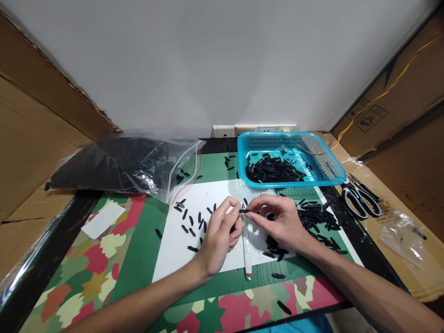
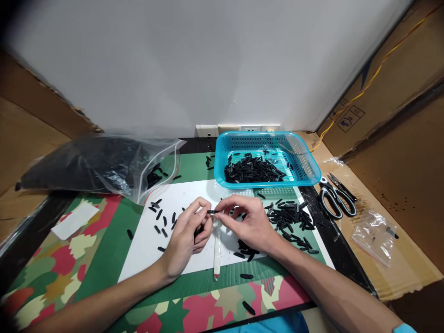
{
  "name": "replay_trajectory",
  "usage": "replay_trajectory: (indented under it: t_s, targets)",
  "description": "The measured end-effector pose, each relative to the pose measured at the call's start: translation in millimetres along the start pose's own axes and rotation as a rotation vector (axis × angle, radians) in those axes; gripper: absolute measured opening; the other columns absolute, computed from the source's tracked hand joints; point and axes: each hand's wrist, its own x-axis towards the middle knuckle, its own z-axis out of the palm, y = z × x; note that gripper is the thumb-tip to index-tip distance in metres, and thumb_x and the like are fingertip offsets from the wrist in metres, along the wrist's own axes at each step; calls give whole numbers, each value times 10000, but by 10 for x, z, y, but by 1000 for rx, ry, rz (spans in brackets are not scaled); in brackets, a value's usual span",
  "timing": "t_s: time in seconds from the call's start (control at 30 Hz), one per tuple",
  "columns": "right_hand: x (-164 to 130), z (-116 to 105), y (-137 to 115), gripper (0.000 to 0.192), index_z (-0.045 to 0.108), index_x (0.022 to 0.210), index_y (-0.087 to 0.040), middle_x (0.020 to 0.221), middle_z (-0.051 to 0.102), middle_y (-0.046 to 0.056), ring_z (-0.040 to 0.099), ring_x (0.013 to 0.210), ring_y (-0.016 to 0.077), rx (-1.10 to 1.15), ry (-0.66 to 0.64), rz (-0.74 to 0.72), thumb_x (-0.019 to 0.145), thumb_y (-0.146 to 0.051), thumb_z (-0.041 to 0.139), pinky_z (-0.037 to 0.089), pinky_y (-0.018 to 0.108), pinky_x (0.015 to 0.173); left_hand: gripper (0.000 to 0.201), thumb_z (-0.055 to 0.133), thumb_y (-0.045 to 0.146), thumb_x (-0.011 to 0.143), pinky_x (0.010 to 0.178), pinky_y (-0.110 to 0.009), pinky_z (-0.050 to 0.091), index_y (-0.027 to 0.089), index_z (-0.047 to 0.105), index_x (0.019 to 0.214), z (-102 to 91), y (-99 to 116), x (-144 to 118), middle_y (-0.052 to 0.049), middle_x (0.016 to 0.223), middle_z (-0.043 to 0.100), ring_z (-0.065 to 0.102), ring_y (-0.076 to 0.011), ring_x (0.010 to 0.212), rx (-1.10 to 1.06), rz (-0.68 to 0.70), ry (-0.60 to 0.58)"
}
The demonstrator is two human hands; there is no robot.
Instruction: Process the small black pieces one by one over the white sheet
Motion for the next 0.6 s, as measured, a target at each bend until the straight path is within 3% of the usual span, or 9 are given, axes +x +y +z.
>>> replay_trajectory:
  t_s: [0.6]
  targets:
    - [-8,-18,-18,76,811,936,-194,858,814,45,744,717,156,-3,12,44,893,-256,816,600,242,609,368,554,588,1066,405,-115,166,251,447,963,1,-31,13,137,566,313,168,-39,431,-29,40,-13]
